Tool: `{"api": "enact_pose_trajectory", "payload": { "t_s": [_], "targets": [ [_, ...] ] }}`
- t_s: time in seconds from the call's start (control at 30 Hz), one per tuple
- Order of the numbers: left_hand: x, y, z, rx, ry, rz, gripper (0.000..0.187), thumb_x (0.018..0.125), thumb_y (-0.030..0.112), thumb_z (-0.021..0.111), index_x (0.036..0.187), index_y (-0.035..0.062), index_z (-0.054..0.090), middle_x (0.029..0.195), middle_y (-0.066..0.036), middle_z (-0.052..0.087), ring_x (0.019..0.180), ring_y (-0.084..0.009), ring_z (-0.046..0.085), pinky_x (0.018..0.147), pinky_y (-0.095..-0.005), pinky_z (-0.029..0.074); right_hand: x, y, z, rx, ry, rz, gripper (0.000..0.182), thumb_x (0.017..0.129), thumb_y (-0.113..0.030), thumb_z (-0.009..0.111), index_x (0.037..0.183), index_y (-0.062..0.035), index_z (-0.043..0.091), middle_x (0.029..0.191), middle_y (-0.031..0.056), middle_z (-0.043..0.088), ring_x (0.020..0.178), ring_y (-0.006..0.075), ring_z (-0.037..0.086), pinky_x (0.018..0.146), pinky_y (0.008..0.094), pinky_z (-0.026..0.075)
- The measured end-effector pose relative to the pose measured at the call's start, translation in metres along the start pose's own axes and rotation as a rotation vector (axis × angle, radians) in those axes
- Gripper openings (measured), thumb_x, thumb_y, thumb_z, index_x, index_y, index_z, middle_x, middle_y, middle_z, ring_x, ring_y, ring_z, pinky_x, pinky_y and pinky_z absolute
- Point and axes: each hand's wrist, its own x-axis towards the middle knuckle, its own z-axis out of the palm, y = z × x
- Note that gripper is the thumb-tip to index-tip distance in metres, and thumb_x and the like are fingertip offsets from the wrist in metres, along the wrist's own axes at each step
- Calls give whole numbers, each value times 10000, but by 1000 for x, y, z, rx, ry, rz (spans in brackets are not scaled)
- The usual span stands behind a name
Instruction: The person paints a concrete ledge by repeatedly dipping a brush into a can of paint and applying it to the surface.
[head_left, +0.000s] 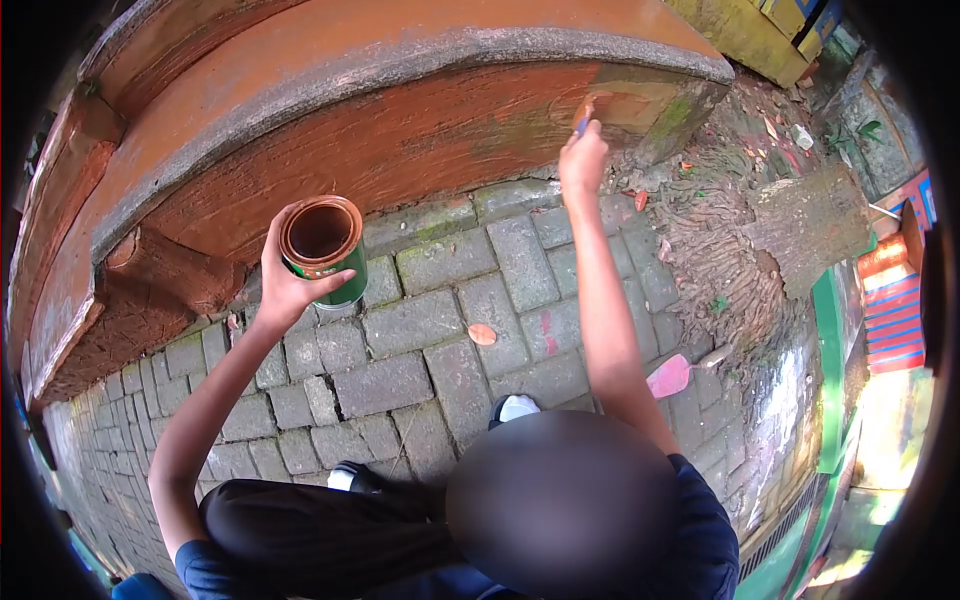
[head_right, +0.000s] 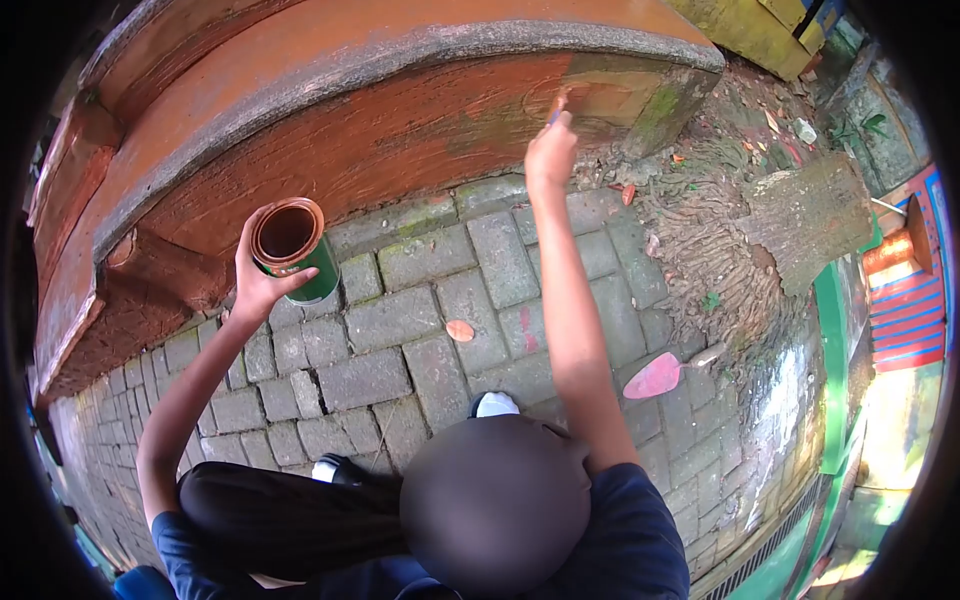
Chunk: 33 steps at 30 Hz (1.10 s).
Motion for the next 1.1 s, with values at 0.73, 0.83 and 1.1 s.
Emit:
{"api": "enact_pose_trajectory", "payload": {
  "t_s": [0.73,0.83,1.1],
  "targets": [
    [-15,51,-85,25,25,158,1058,530,243,948,1380,-14,372,1314,-160,535,1247,-257,523,1090,-408,403,-62,4,22,-147,-500,-309,339,916,-366,633,938,-34,566,805,240,664,807,450,641,662,535,489],
    [-6,64,-73,113,21,206,1066,520,240,949,1382,-16,376,1313,-161,540,1237,-259,531,1087,-411,408,-32,59,10,-197,-468,-185,384,939,-401,583,928,-20,622,840,267,656,849,459,635,694,548,480],
    [5,69,-17,136,123,74,1082,513,255,948,1382,-31,371,1310,-173,541,1244,-264,527,1088,-413,405,48,220,17,-156,-309,297,420,844,-467,645,887,-56,724,845,233,684,853,423,658,753,488,495]
  ]
}}
